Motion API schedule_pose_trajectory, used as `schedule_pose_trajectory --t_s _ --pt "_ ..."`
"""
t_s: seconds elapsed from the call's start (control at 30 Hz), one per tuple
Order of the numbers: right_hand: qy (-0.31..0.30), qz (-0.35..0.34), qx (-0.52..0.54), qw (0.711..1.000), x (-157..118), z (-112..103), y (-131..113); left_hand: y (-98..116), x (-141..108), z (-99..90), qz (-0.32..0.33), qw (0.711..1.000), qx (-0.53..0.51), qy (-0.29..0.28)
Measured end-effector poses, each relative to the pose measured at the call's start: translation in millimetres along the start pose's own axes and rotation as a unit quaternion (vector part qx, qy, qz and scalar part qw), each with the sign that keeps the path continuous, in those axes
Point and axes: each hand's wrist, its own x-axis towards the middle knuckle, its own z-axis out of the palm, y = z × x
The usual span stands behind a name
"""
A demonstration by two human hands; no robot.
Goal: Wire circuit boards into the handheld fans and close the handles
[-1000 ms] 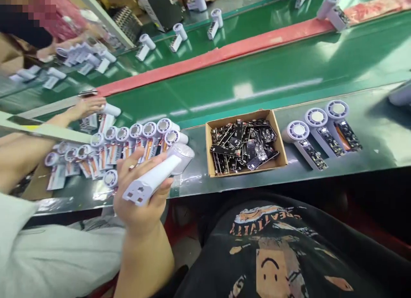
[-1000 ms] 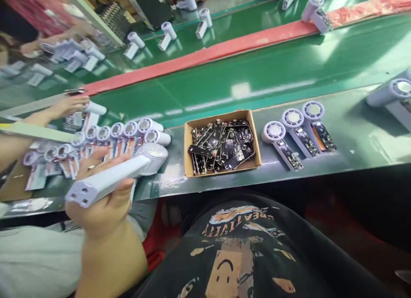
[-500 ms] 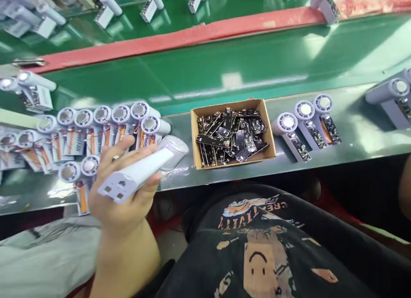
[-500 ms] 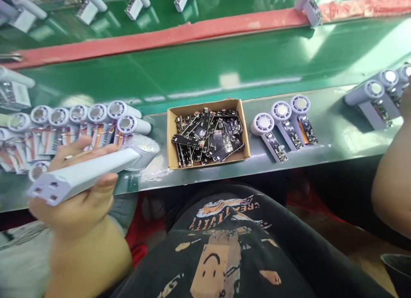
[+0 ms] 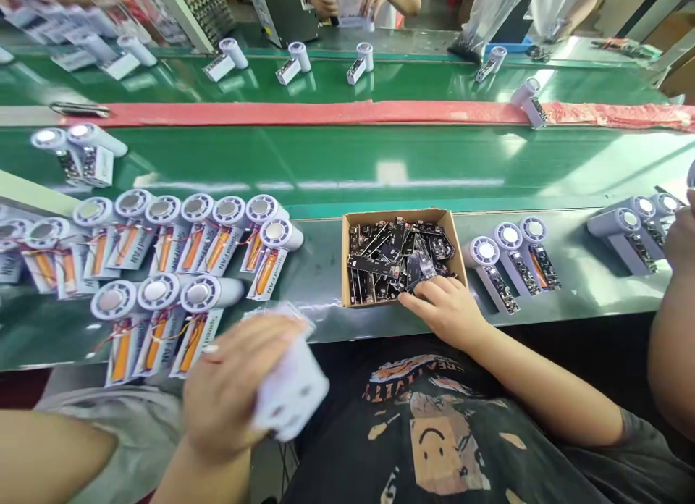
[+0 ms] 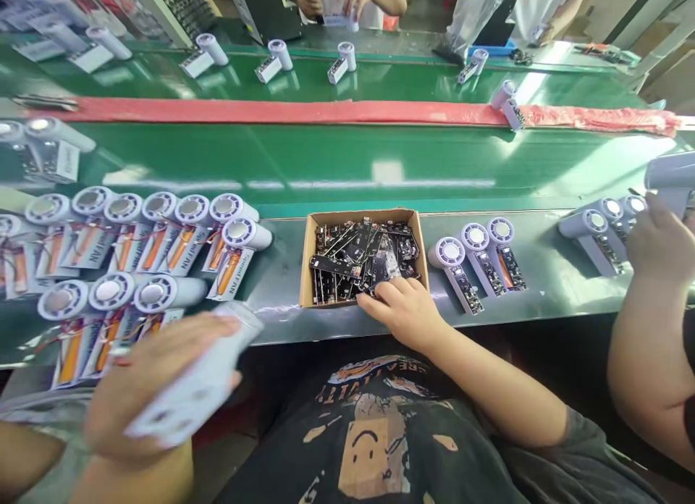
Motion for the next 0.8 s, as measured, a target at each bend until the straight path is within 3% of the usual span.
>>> schedule_pose_trajectory --t_s 0.07,0.1,0.27,0.37,0.47,0.6,0.73,0.8 --pt "0.011 0.017 -0.011 1.0 4 10 13 17 12 1.9 0.131 0.985 0.056 -0.102" --pt "0.016 0.016 -0.011 1.0 6 11 20 26 18 8.4 0.161 0.973 0.081 -0.144" --pt "0.032 0.025 0.042 0.998 15 1 32 54 50 70.2 0.156 0.934 0.144 -0.288" --pt "0.091 0.087 0.108 0.986 14 -8 29 59 70 98.3 0.141 0.923 0.155 -0.321" --pt "0.142 0.123 0.133 0.973 3 -18 26 63 81 104.6 0.176 0.937 0.159 -0.257" --pt "0.189 0.11 0.129 0.967 -25 -26 18 48 71 85.3 0.231 0.961 0.065 -0.135" --pt "0.143 0.058 0.138 0.978 -42 -20 1 17 44 66.2 0.103 0.994 0.024 -0.028" --pt "0.089 0.05 0.135 0.986 -40 -12 -7 10 33 65.3 0.059 0.997 0.03 -0.031"
